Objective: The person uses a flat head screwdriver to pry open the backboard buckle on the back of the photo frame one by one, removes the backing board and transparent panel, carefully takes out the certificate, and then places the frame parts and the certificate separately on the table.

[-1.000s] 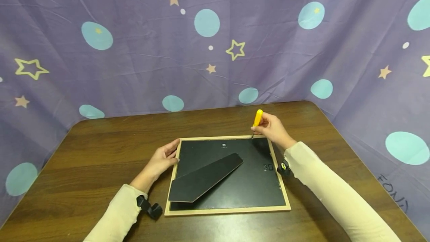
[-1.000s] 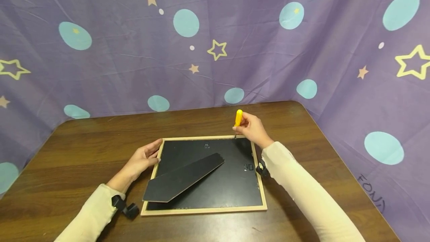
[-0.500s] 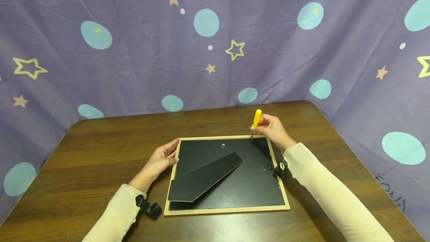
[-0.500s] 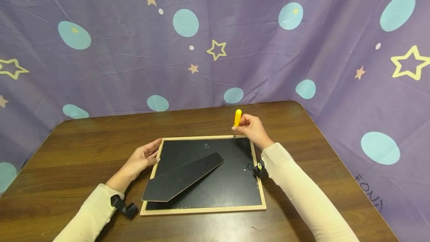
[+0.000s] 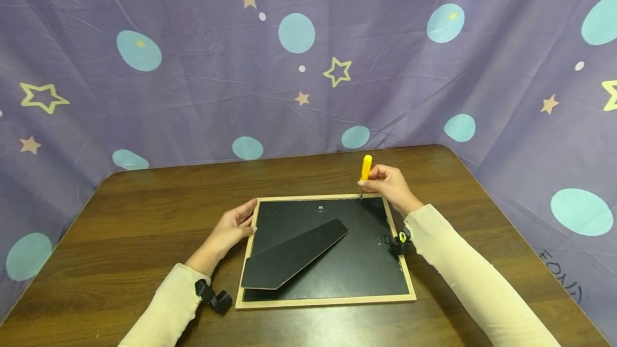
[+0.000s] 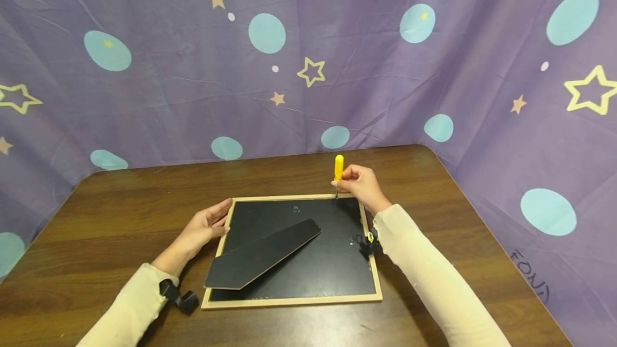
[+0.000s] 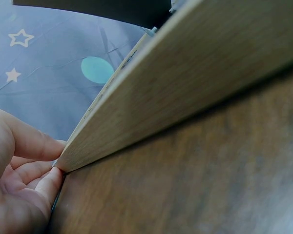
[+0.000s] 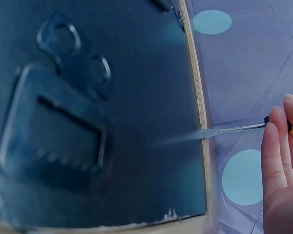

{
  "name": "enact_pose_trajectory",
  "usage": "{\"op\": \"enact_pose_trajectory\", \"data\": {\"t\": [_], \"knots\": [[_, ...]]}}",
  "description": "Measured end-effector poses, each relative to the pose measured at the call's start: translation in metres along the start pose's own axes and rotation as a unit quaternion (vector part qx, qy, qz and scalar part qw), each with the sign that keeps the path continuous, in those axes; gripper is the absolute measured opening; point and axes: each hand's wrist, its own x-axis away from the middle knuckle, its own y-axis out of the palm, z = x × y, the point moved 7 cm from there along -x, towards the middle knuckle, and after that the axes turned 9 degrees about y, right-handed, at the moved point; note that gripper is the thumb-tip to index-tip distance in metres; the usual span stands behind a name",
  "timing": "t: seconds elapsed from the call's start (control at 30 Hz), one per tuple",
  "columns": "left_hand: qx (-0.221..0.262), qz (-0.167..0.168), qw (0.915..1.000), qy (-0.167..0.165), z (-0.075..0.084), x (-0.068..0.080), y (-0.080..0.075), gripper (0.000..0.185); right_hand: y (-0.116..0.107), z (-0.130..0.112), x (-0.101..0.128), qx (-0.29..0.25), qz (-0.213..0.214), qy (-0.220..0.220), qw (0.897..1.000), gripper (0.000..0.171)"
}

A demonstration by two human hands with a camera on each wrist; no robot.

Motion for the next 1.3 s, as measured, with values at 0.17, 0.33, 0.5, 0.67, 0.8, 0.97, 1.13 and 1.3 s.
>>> {"op": "enact_pose_trajectory", "data": {"t": [0.17, 0.33, 0.5, 0.67, 0.8, 0.97, 1.13, 1.3], "knots": [[0.000, 0.002, 1.0000, 0.002, 0.001, 0.000, 0.000, 0.070, 0.000, 0.000, -0.001, -0.004, -0.001, -0.002, 1.000, 0.019], [0.003, -0.003, 1.0000, 0.002, 0.001, 0.000, 0.001, 0.070, 0.000, 0.000, -0.003, 0.000, -0.002, -0.007, 1.000, 0.018], [0.009, 0.000, 1.0000, 0.002, 0.001, 0.001, 0.001, 0.070, 0.001, -0.002, -0.004, 0.009, -0.002, -0.017, 1.000, 0.017], [0.008, 0.009, 0.9999, -0.002, 0.001, 0.002, 0.000, 0.070, 0.002, -0.002, -0.004, 0.010, 0.003, -0.030, 1.000, 0.019], [0.006, 0.014, 0.9999, -0.004, 0.000, 0.002, 0.000, 0.070, 0.002, -0.002, -0.005, 0.006, 0.005, -0.040, 0.999, 0.020], [0.005, 0.015, 0.9999, -0.005, 0.001, 0.001, 0.001, 0.070, -0.002, -0.003, -0.001, 0.007, 0.000, -0.044, 0.999, 0.018], [0.005, 0.012, 0.9999, -0.006, 0.001, 0.002, 0.000, 0.071, -0.008, -0.003, 0.004, -0.001, -0.001, -0.047, 0.999, 0.019], [-0.003, 0.010, 0.9999, -0.008, 0.000, 0.002, 0.000, 0.071, -0.014, -0.005, 0.010, -0.022, -0.002, -0.052, 0.998, 0.016]]}}
